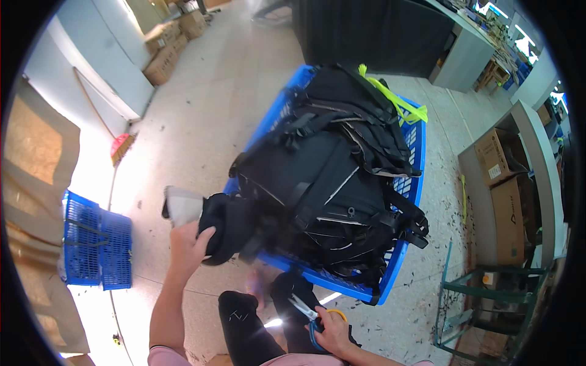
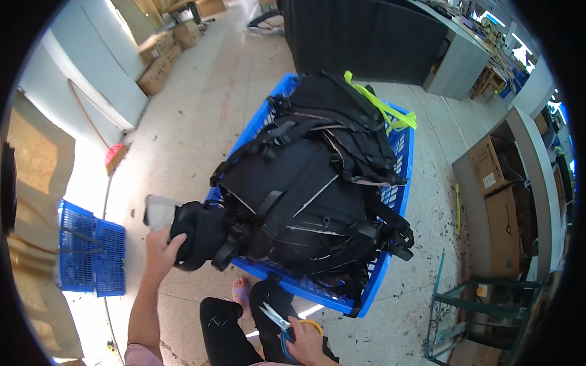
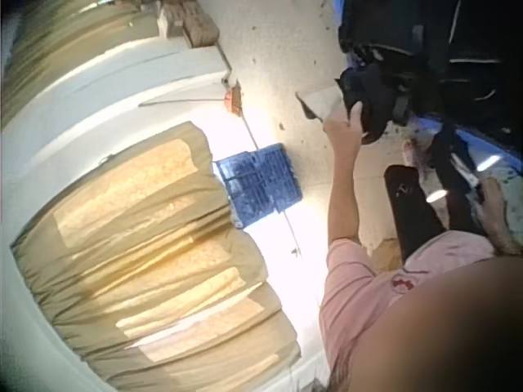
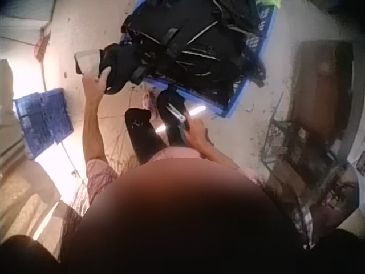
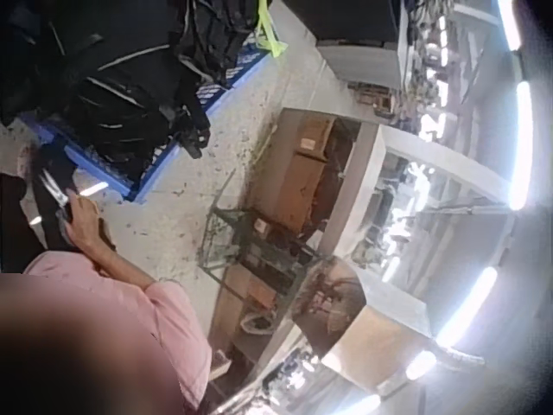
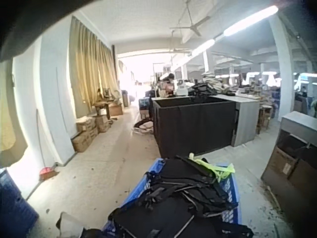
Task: Trimming excess threads and finishing a black backpack using scissors.
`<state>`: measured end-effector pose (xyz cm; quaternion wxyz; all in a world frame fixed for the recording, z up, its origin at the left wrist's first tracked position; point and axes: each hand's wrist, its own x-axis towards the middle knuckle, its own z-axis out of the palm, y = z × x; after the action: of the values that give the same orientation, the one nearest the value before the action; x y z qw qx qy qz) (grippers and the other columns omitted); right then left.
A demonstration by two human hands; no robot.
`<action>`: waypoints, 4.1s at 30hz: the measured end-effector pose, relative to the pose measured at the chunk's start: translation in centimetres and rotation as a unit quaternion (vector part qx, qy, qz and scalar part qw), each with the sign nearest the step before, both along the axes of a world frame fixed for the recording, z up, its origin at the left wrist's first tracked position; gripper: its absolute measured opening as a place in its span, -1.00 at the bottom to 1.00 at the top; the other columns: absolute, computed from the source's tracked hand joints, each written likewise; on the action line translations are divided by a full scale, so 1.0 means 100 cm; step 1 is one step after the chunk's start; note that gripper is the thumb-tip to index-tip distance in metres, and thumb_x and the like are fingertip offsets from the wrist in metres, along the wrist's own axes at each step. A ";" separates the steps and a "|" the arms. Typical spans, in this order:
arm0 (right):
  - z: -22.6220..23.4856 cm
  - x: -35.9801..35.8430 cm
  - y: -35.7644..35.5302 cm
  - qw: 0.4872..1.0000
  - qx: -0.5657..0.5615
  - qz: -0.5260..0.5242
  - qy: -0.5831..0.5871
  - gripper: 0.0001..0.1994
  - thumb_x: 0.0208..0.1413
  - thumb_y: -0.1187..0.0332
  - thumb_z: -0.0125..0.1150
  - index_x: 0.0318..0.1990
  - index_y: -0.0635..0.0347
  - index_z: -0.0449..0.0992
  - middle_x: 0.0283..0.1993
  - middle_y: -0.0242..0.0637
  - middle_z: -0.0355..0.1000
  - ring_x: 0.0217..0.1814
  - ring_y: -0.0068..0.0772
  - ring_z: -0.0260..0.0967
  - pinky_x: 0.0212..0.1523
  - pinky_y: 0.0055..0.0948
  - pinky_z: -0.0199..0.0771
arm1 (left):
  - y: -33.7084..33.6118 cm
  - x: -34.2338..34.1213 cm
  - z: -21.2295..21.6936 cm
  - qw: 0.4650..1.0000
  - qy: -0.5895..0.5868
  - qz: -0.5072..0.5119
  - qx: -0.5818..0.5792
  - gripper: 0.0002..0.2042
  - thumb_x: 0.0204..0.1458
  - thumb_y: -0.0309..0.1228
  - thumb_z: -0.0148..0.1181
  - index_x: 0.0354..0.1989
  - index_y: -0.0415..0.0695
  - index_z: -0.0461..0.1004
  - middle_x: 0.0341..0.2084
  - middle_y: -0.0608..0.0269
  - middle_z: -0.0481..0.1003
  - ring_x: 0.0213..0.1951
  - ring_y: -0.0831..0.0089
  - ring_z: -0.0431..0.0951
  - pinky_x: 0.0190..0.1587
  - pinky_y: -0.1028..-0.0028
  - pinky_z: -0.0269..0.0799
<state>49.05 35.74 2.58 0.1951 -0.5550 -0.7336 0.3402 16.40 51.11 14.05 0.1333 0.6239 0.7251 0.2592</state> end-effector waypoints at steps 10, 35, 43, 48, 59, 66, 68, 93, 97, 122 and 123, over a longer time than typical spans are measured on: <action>0.072 0.038 0.056 0.951 0.163 -0.021 0.263 -0.52 -0.16 0.44 0.32 -0.01 0.27 0.33 -0.40 -0.35 0.25 -0.46 -0.54 0.22 -0.52 -0.59 0.21 | -0.167 -0.016 0.214 0.985 -0.112 -0.052 0.117 -0.67 -0.13 -0.24 0.29 -0.38 -0.32 0.51 -0.57 0.30 0.49 -0.51 0.59 0.41 -0.44 0.59 0.27; 0.170 0.020 0.058 0.949 -0.125 0.242 0.160 -0.39 -0.16 0.30 0.39 0.07 0.22 0.26 -0.31 -0.22 0.33 -0.32 -0.40 0.34 -0.36 -0.43 0.34 | -0.182 0.069 0.078 0.966 -0.209 -0.118 0.093 -0.85 -0.21 -0.52 0.26 -0.39 -0.20 0.54 -0.60 0.18 0.51 -0.56 0.43 0.46 -0.45 0.52 0.32; 0.201 0.012 0.089 0.916 0.083 0.386 -0.068 -0.31 -0.21 -0.05 0.36 0.04 0.16 0.29 -0.27 -0.20 0.32 -0.27 -0.25 0.35 -0.31 -0.34 0.37 | -0.180 0.067 0.071 0.953 -0.223 -0.162 0.129 -0.86 -0.24 -0.56 0.30 -0.43 -0.15 0.55 -0.50 0.25 0.53 -0.42 0.35 0.48 -0.32 0.46 0.32; 0.208 0.003 0.098 0.885 0.145 0.438 -0.064 -0.33 -0.18 -0.06 0.33 0.02 0.17 0.31 -0.26 -0.23 0.33 -0.24 -0.28 0.35 -0.31 -0.38 0.37 | -0.182 0.066 0.070 0.953 -0.215 -0.159 0.139 -0.87 -0.22 -0.54 0.31 -0.44 -0.18 0.54 -0.51 0.25 0.54 -0.44 0.35 0.48 -0.34 0.47 0.32; 0.222 -0.002 0.097 0.857 0.197 0.469 -0.080 -0.62 -0.05 0.05 0.26 -0.25 0.12 0.34 -0.48 -0.25 0.37 -0.44 -0.20 0.39 -0.43 -0.33 0.36 | -0.193 0.064 0.072 0.951 -0.222 -0.142 0.160 -0.87 -0.24 -0.57 0.31 -0.45 -0.19 0.54 -0.54 0.24 0.53 -0.47 0.32 0.49 -0.37 0.46 0.33; 0.234 -0.010 0.093 0.844 0.246 0.474 -0.051 -0.49 -0.14 0.02 0.32 -0.13 0.14 0.34 -0.43 -0.33 0.36 -0.39 -0.28 0.38 -0.44 -0.39 0.33 | -0.200 0.068 0.077 0.949 -0.224 -0.143 0.172 -0.87 -0.24 -0.55 0.32 -0.45 -0.17 0.55 -0.54 0.24 0.53 -0.45 0.33 0.49 -0.35 0.45 0.32; 0.230 -0.016 0.094 0.839 0.221 0.495 -0.055 -0.48 -0.17 0.00 0.34 -0.14 0.13 0.34 -0.45 -0.34 0.36 -0.40 -0.30 0.38 -0.45 -0.40 0.34 | -0.202 0.067 0.075 0.946 -0.231 -0.138 0.179 -0.87 -0.24 -0.55 0.32 -0.45 -0.17 0.55 -0.54 0.24 0.53 -0.45 0.33 0.49 -0.35 0.44 0.32; 0.255 -0.010 0.093 0.820 0.221 0.521 -0.085 -0.55 -0.14 0.03 0.32 -0.25 0.16 0.37 -0.51 -0.26 0.38 -0.50 -0.35 0.39 -0.50 -0.46 0.38 | -0.224 0.086 0.099 0.968 -0.205 -0.021 0.140 -0.65 -0.26 -0.50 0.37 -0.27 -0.22 0.38 -0.42 0.12 0.49 -0.36 0.30 0.55 -0.32 0.44 0.42; 0.244 -0.040 0.083 0.869 0.137 0.471 0.063 -0.47 -0.16 0.17 0.37 -0.05 0.21 0.36 -0.51 -0.25 0.39 -0.47 -0.29 0.41 -0.43 -0.45 0.40 | -0.216 0.097 0.096 0.969 -0.214 -0.016 0.123 -0.56 -0.26 -0.47 0.37 -0.18 -0.22 0.30 -0.42 0.09 0.49 -0.33 0.23 0.55 -0.30 0.38 0.41; 0.256 -0.034 0.095 0.830 0.209 0.509 -0.086 -0.28 -0.35 -0.09 0.43 -0.06 0.13 0.32 -0.33 -0.26 0.28 -0.31 -0.28 0.29 -0.33 -0.37 0.31 | -0.287 -0.037 0.044 0.947 -0.270 0.084 0.150 -0.77 -0.40 -0.55 0.41 -0.53 -0.19 0.47 -0.55 0.35 0.44 -0.43 0.53 0.42 -0.35 0.54 0.28; 0.259 -0.033 0.095 0.809 0.250 0.522 -0.107 -0.30 -0.33 -0.14 0.39 -0.06 0.09 0.32 -0.35 -0.27 0.28 -0.27 -0.27 0.29 -0.28 -0.31 0.31 | -0.285 -0.035 0.047 0.948 -0.268 0.081 0.151 -0.77 -0.40 -0.56 0.41 -0.53 -0.19 0.47 -0.55 0.35 0.44 -0.43 0.54 0.42 -0.36 0.54 0.28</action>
<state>45.76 45.21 28.44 0.0402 -0.0537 -0.9887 0.1338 12.86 22.57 18.71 0.2059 0.4828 0.6634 0.5333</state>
